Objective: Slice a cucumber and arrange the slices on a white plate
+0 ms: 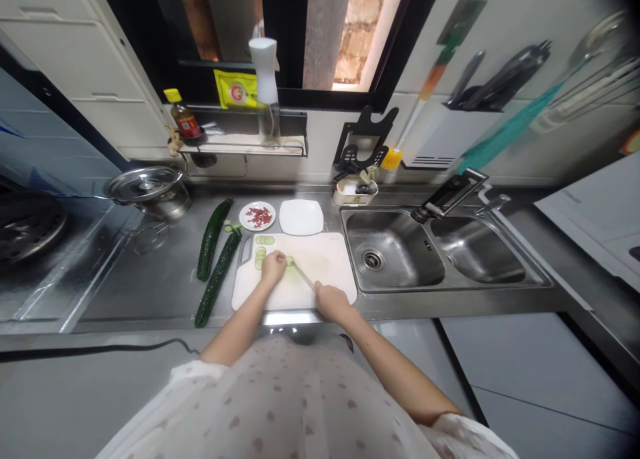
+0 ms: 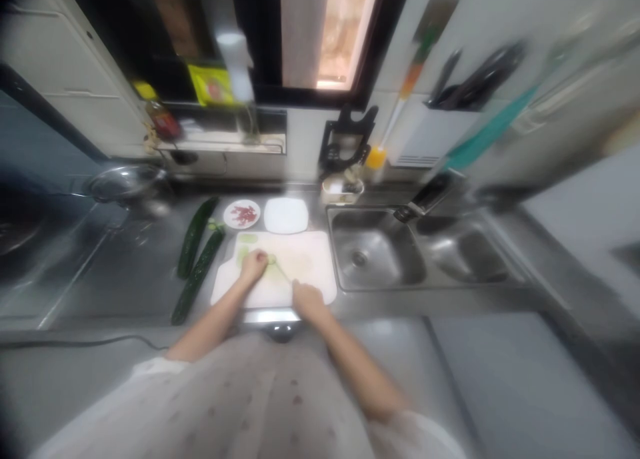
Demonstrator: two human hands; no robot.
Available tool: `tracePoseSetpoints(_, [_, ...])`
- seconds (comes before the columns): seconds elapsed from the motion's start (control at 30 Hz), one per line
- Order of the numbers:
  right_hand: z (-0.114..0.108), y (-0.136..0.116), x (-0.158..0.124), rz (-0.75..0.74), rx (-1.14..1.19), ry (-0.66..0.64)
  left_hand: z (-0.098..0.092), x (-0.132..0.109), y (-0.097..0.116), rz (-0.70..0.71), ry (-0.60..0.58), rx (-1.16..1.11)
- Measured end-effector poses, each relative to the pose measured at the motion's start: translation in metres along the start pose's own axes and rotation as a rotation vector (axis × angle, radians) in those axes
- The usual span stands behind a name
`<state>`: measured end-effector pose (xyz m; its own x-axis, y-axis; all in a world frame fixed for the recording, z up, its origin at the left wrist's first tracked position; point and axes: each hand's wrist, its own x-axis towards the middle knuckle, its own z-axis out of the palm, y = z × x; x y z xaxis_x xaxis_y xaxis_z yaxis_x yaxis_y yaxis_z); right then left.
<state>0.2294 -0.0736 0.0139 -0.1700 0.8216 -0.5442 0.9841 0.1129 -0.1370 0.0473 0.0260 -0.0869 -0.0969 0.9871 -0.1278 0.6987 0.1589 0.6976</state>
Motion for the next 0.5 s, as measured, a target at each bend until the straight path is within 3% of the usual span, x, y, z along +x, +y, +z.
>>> tracePoseSetpoints(0.5, [-0.007,-0.006,0.013,-0.022,0.005,0.003,0.002,0.002,-0.001,-0.002,-0.004,0.015])
